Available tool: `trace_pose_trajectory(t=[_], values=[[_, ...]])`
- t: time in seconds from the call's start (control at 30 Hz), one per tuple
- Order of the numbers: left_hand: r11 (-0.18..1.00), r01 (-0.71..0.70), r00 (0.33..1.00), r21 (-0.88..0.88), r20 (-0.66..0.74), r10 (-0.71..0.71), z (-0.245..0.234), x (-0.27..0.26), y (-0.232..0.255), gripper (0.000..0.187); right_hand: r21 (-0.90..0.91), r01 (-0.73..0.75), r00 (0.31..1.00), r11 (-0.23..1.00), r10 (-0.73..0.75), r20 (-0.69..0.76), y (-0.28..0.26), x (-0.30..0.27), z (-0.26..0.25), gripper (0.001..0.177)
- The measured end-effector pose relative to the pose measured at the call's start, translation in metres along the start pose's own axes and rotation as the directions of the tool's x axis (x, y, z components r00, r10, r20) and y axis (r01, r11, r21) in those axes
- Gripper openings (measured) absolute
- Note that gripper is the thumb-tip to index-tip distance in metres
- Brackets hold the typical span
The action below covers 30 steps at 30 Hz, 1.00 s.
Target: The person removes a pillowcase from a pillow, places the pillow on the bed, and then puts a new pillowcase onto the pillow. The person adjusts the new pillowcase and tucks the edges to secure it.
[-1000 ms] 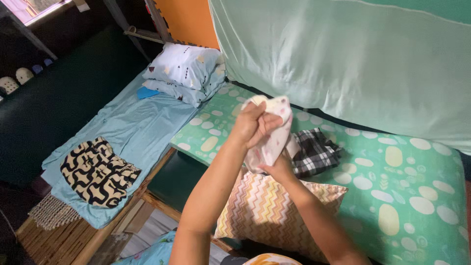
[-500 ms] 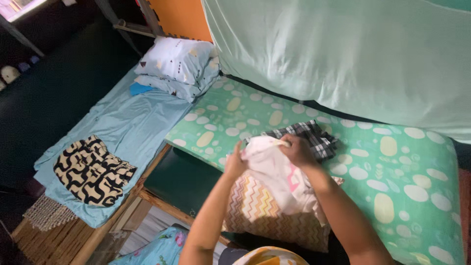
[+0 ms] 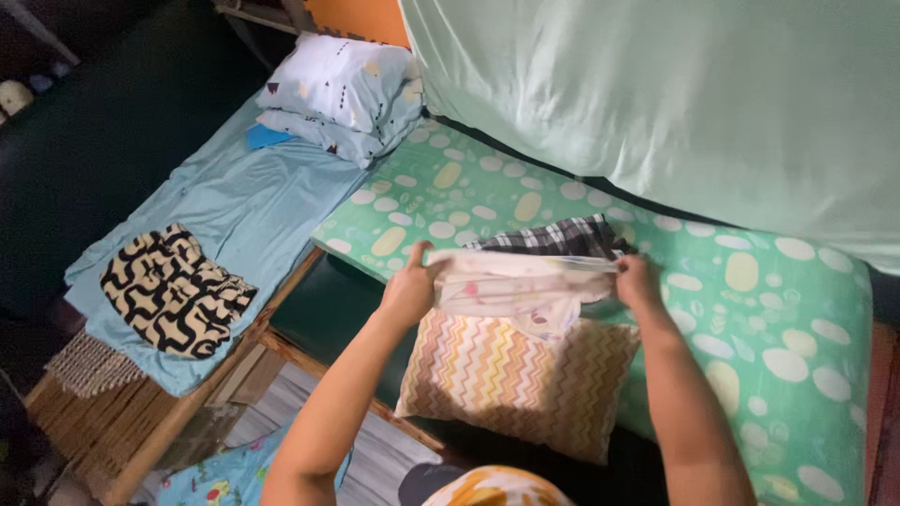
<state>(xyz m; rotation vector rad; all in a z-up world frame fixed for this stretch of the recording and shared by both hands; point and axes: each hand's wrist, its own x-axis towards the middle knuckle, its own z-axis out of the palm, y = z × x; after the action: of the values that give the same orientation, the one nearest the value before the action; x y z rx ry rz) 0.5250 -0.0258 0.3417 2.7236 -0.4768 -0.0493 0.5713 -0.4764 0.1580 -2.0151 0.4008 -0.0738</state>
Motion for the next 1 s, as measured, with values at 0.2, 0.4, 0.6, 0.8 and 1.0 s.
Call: trace_pose_trajectory(t=[0.2,0.4,0.6,0.8,1.0], values=[[0.973,0.230,0.972,0.036,0.037,-0.231,0.022,0.017,0.032,0.088,0.393,0.131,0.937,0.910,-0.244,0.251,0.028,-0.019,0.032,0.092],[0.982,0.175,0.983,-0.071,-0.045,-0.179,0.070,0.001,0.042,0.082,-0.178,-0.315,0.934,0.932,0.338,0.115,0.085,-0.082,0.026,0.078],[0.989,0.143,0.984,-0.041,-0.098,-0.146,0.076,-0.001,0.044,0.083,0.164,-0.284,0.951,0.945,0.257,0.171,0.072,-0.087,0.065,0.064],[0.904,0.419,0.896,-0.078,-0.124,-0.426,0.061,-0.005,0.022,0.085,0.577,0.046,0.998,0.816,-0.060,0.005,-0.060,-0.035,0.047,0.050],[0.923,0.322,0.761,-0.211,-0.523,-0.385,0.008,-0.048,-0.028,0.078,0.834,0.148,0.988,0.532,-0.125,-0.095,-0.188,-0.039,-0.028,0.036]])
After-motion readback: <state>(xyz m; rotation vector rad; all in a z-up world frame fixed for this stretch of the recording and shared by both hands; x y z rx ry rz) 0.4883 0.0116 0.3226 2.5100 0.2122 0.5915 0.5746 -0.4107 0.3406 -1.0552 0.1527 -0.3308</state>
